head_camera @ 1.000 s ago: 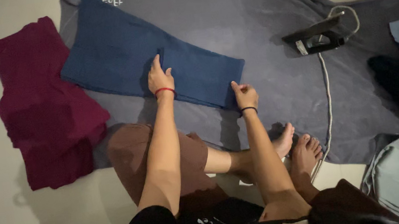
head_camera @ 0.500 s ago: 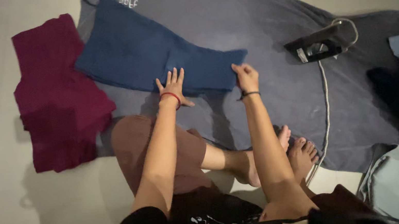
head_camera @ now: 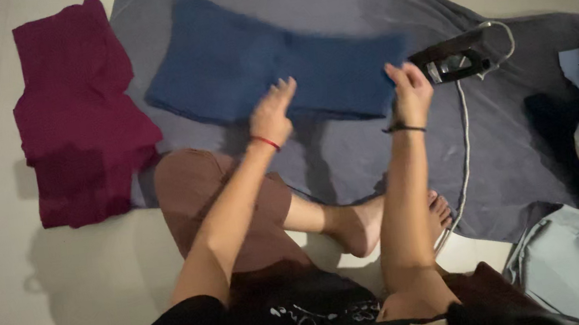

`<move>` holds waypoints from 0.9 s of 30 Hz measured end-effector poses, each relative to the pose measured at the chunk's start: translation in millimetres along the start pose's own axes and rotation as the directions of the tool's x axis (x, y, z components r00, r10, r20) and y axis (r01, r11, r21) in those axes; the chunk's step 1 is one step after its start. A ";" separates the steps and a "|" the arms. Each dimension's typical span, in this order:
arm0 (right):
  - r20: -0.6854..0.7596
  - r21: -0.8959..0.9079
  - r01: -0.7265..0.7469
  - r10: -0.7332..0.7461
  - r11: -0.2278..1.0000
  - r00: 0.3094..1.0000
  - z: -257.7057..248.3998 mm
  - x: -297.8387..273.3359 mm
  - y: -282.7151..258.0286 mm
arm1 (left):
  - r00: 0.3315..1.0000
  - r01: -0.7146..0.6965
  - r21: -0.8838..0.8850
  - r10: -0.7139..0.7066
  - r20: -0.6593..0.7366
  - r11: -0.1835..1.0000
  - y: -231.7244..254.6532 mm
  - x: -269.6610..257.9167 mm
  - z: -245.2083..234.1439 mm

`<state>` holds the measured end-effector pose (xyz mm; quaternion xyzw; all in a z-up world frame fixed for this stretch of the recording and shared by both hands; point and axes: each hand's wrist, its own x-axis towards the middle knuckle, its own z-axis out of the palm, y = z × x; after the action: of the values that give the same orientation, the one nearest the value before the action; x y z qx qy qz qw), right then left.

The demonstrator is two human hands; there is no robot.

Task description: The person irons a blue garment and a maroon garment on a grey mat laid out on the floor. They use a handheld iron to smooth the fabric, folding the blue item after ironing and then proceeding to iron the maroon item.

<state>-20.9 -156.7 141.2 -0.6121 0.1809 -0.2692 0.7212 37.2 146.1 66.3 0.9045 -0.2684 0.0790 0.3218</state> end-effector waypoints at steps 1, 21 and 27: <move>-0.044 -0.054 -0.090 0.088 0.994 0.995 -10.0 -0.5 11.5 | 0.997 0.030 -0.063 -0.025 0.075 0.998 2.2 -5.6 18.1; 0.488 -0.142 -0.029 0.096 0.989 0.868 350.7 11.2 105.7 | 0.186 0.566 -0.816 -0.945 0.268 -0.120 -113.2 7.0 118.6; 0.151 -0.551 0.213 -0.155 0.806 0.976 192.0 -27.1 201.9 | 0.026 0.579 -0.800 -0.978 0.207 -0.154 -106.3 7.3 114.9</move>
<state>104.7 32.0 -23.1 -0.8250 0.1563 -0.2417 0.4864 96.9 140.1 -78.5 0.5696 0.4780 -0.0380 0.6676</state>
